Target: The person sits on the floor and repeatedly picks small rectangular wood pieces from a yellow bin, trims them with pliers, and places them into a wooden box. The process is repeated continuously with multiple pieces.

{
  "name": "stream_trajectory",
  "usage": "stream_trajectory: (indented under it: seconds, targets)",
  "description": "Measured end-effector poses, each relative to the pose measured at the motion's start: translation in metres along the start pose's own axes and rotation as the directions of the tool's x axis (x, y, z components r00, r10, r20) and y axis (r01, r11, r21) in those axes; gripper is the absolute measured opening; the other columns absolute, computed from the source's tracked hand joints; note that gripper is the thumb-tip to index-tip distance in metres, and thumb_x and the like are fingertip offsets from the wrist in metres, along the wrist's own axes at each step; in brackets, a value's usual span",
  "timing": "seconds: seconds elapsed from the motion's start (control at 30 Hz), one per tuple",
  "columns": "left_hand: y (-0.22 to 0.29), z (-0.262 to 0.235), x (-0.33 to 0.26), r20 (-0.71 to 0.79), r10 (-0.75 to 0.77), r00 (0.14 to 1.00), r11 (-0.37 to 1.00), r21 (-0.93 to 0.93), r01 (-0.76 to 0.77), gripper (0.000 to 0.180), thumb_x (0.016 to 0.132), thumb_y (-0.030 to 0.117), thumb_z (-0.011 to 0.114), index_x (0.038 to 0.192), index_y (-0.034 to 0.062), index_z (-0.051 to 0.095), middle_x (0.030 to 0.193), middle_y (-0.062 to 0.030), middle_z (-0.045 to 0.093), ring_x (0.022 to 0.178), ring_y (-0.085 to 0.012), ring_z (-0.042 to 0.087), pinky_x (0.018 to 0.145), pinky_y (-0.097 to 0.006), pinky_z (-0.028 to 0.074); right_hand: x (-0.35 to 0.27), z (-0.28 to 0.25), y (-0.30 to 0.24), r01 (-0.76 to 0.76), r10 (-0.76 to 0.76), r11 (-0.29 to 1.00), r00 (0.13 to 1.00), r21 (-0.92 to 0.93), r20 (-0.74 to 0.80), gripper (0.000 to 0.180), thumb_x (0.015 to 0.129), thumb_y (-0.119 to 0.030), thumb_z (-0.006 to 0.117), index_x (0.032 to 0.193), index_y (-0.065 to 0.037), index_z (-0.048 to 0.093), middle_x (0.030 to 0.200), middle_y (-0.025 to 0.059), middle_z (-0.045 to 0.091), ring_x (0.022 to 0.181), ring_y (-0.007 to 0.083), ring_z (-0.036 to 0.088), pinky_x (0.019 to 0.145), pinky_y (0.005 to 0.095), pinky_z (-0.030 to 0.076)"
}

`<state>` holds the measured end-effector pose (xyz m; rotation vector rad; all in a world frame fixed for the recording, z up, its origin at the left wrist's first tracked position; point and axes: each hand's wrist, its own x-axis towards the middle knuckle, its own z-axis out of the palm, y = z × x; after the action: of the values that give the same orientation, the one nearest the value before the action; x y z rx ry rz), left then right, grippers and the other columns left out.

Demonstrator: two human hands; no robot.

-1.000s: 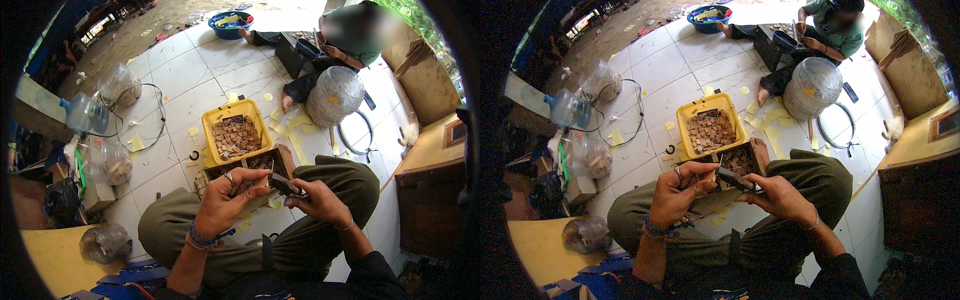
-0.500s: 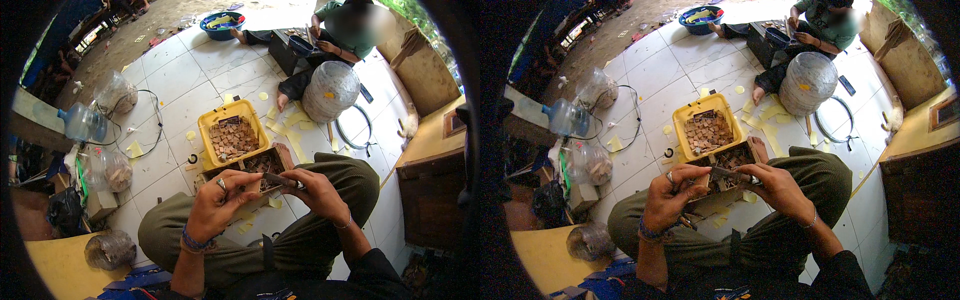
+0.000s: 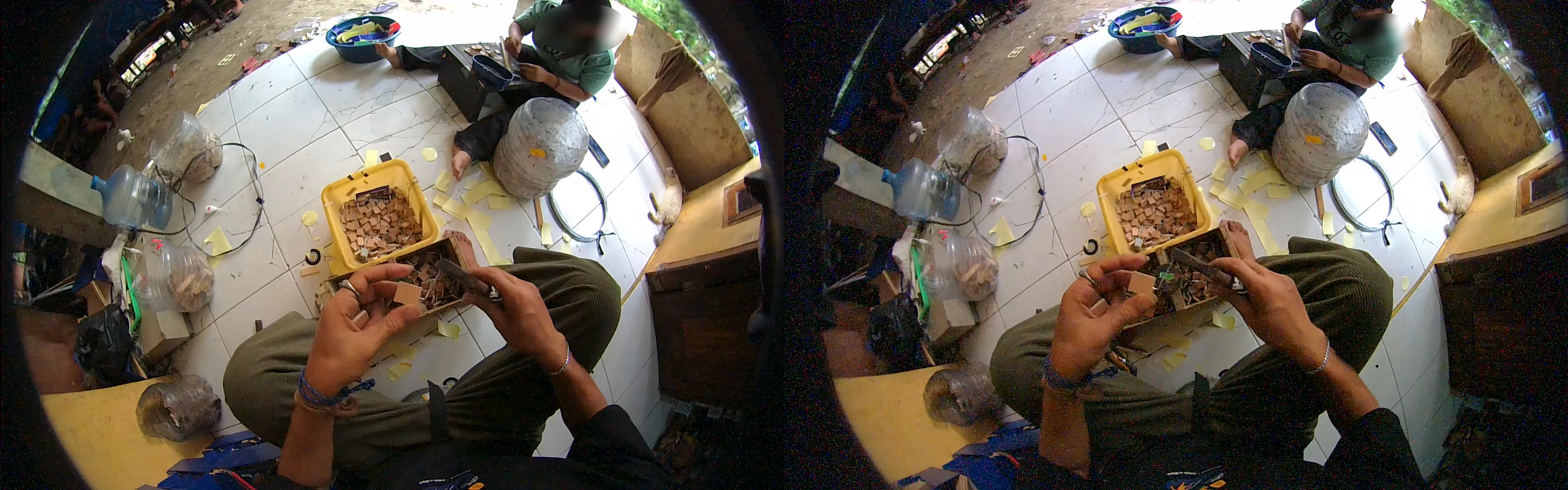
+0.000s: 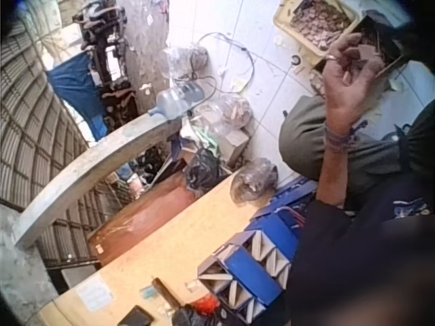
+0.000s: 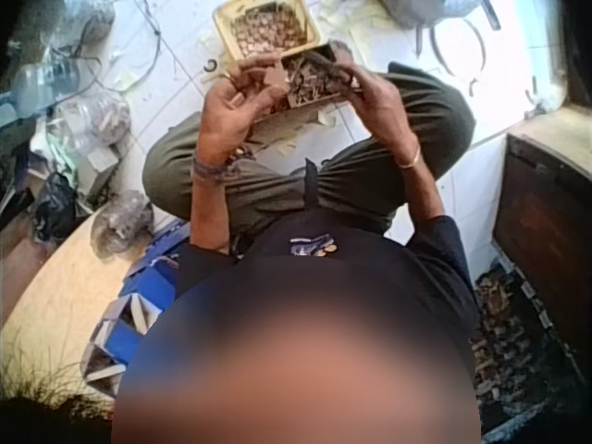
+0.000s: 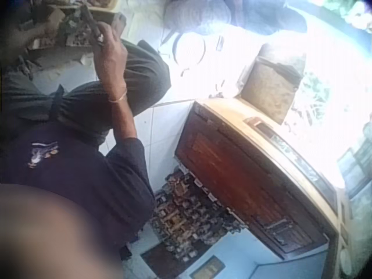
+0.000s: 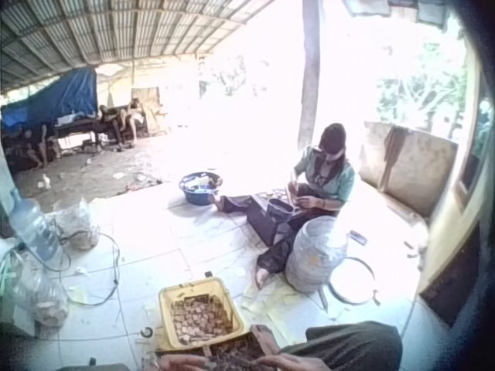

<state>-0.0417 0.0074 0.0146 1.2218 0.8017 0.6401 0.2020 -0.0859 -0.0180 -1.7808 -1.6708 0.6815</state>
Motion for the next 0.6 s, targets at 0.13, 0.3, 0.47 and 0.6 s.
stream_trajectory:
  seconds: [0.13, 0.3, 0.47, 0.6]
  targets:
    - [-0.005, 0.005, 0.004, -0.017, -0.083, 0.996, 0.982, -0.173, 0.079, 0.04, 0.102, 0.016, 0.072, 0.136, -0.0005, 0.059, 0.114, -0.0095, 0.072, 0.106, -0.012, 0.067, 0.099, -0.026, 0.052, -0.001, 0.007, -0.001, 0.035, -0.044, 0.995, 0.994, -0.089, -0.102, 0.036, 0.093, -0.015, 0.077, 0.126, -0.01, 0.065, 0.109, 0.0155, 0.072, 0.09, 0.035, 0.072, 0.076, 0.044, 0.057]
    - [-0.012, 0.018, 0.006, -0.094, -0.115, 0.989, 0.956, -0.281, 0.084, 0.035, 0.104, 0.017, 0.07, 0.133, -0.0004, 0.06, 0.11, -0.0086, 0.074, 0.108, -0.0126, 0.068, 0.099, -0.026, 0.052, -0.003, 0.012, -0.002, 0.068, -0.12, 0.958, 0.977, -0.278, -0.175, 0.035, 0.091, -0.014, 0.079, 0.124, -0.008, 0.067, 0.097, 0.0116, 0.069, 0.082, 0.0291, 0.07, 0.072, 0.0407, 0.055]
    - [-0.015, 0.014, 0.007, -0.101, -0.057, 0.993, 0.998, -0.03, 0.054, 0.03, 0.103, 0.015, 0.07, 0.128, -0.0002, 0.063, 0.109, -0.0082, 0.074, 0.106, -0.0129, 0.07, 0.096, -0.027, 0.054, -0.006, 0.013, -0.002, 0.071, -0.13, 0.942, 0.979, -0.328, -0.159, 0.043, 0.086, -0.01, 0.081, 0.126, -0.011, 0.065, 0.1, 0.0101, 0.067, 0.085, 0.0301, 0.068, 0.073, 0.0411, 0.054]
    - [-0.017, 0.011, 0.004, -0.073, 0.008, 0.997, 1.0, 0.017, -0.007, 0.027, 0.103, 0.013, 0.07, 0.126, -0.0002, 0.065, 0.109, -0.0075, 0.074, 0.103, -0.0123, 0.07, 0.093, -0.026, 0.055, -0.012, 0.011, 0.0, 0.056, -0.105, 0.928, 0.988, -0.369, -0.113, 0.049, 0.082, -0.007, 0.081, 0.127, -0.012, 0.065, 0.102, 0.0097, 0.067, 0.087, 0.0303, 0.067, 0.075, 0.0422, 0.053]
